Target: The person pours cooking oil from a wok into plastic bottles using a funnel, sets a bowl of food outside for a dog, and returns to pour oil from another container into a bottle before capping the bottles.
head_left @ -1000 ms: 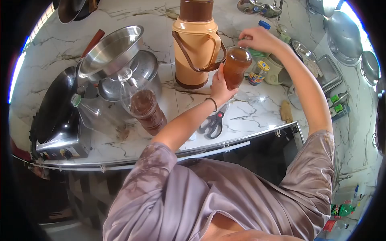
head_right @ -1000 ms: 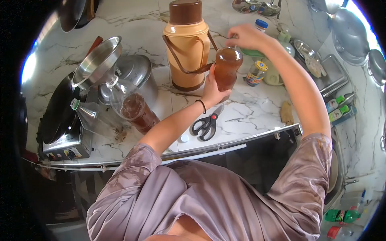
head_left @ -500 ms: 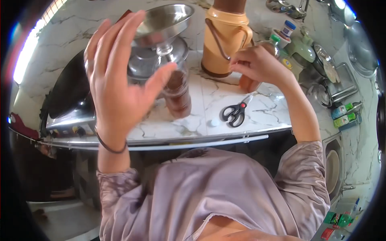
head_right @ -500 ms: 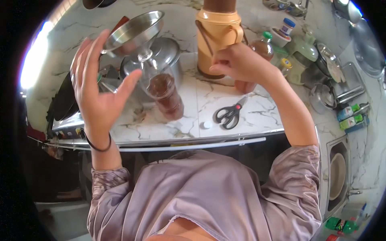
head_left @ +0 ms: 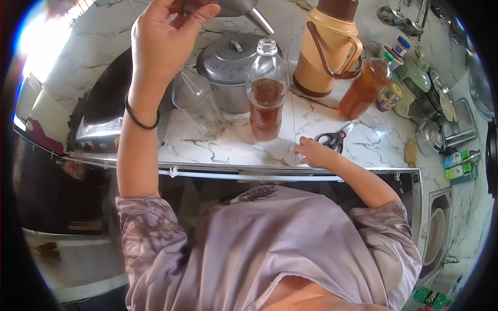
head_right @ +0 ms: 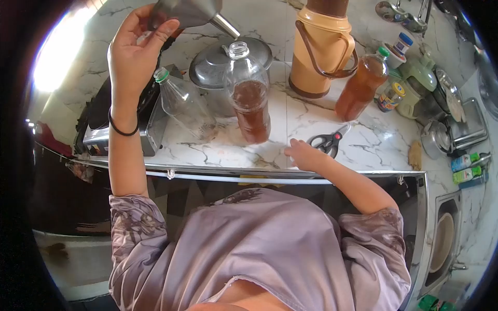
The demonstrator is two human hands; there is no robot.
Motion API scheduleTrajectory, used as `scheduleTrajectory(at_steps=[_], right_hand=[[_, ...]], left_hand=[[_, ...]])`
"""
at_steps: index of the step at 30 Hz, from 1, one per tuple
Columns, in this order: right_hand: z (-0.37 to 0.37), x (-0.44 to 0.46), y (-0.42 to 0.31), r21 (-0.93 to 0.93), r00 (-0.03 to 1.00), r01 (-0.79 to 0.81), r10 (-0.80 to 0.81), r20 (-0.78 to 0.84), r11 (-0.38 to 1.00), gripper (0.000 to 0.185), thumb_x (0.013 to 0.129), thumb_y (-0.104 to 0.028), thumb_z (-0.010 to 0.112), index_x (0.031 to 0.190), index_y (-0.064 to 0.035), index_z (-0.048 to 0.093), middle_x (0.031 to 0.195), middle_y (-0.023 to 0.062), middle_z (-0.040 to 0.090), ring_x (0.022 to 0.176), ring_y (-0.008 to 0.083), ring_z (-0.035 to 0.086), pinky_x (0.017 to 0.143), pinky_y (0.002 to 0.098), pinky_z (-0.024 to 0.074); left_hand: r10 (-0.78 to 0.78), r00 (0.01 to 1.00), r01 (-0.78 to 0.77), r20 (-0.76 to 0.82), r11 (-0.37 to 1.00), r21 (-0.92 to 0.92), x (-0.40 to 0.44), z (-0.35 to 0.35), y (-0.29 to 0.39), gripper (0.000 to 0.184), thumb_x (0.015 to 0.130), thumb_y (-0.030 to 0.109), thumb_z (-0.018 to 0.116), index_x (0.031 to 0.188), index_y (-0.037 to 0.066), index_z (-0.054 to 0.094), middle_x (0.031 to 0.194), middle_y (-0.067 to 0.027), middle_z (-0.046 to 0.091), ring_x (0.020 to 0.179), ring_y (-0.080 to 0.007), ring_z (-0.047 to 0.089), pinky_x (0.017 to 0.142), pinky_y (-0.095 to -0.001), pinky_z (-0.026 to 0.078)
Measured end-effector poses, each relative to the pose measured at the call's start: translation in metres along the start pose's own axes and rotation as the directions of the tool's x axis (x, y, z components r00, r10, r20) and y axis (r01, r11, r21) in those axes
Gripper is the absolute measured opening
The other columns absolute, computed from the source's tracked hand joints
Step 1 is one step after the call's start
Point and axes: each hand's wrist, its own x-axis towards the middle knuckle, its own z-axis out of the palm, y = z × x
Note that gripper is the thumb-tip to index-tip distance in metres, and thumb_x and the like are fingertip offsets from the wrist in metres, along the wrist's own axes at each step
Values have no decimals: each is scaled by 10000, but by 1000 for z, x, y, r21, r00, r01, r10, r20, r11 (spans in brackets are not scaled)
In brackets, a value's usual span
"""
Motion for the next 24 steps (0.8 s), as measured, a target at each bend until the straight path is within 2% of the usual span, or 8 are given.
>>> scheduleTrajectory(at_steps=[6,7,9,10,12,16,21,24], right_hand=[[-38,3,7,111,951,-54,85,-298,992,292,625,-70,601,909,-45,537,863,145,521,837,302,505,730,359,413],[-75,1,-1,95,894,17,27,-446,995,312,621,-69,605,926,-40,542,873,145,538,827,293,520,729,343,423],[-163,-2,-49,254,852,-223,315,-418,941,347,656,-51,596,995,-37,523,875,88,556,793,176,551,667,278,446],[-182,0,-52,180,766,26,96,-636,983,319,683,-10,568,998,-27,522,883,68,557,806,120,538,657,260,449],[-226,6,-71,349,780,186,78,-621,919,300,696,27,540,991,-24,530,905,51,554,806,105,526,686,258,447],[-269,42,-83,39,795,358,-282,-537,933,281,707,31,529,984,-17,538,894,46,551,794,112,517,706,238,434],[-282,71,-85,6,919,301,-288,-271,954,261,664,42,564,922,1,562,871,55,547,782,140,513,716,245,424],[-285,76,-94,15,935,297,-288,-207,955,257,653,21,589,909,10,568,841,65,545,767,138,512,681,251,428]], left_hand=[[-363,898,348,-247,932,-105,21,-77,-84,461,703,237,666,1049,3,472,949,-60,540,807,-108,516,671,-231,457],[-344,884,391,-316,915,97,21,-100,-99,490,694,263,669,1054,-4,472,990,-78,530,840,-133,519,683,-253,456],[-171,901,378,-400,763,525,18,-151,-147,524,683,306,667,1056,-12,482,1044,-107,525,891,-182,528,715,-293,448],[-27,923,320,-384,611,724,11,-175,-179,529,680,323,661,1053,-12,491,1057,-118,530,909,-208,536,734,-311,441],[-32,952,278,-306,513,812,-10,-208,-213,373,654,358,631,911,96,568,883,-116,584,816,-289,554,704,-363,434],[-325,908,319,-264,131,938,-53,-227,-245,317,631,289,645,898,131,577,872,-88,586,821,-266,554,712,-355,436],[-564,792,442,-233,267,856,-79,-230,-248,404,604,270,673,966,128,561,891,-96,587,835,-253,558,735,-325,434],[-284,933,349,-223,554,756,-74,-191,-188,433,646,241,661,1034,104,528,933,-112,571,856,-238,555,752,-318,434]])
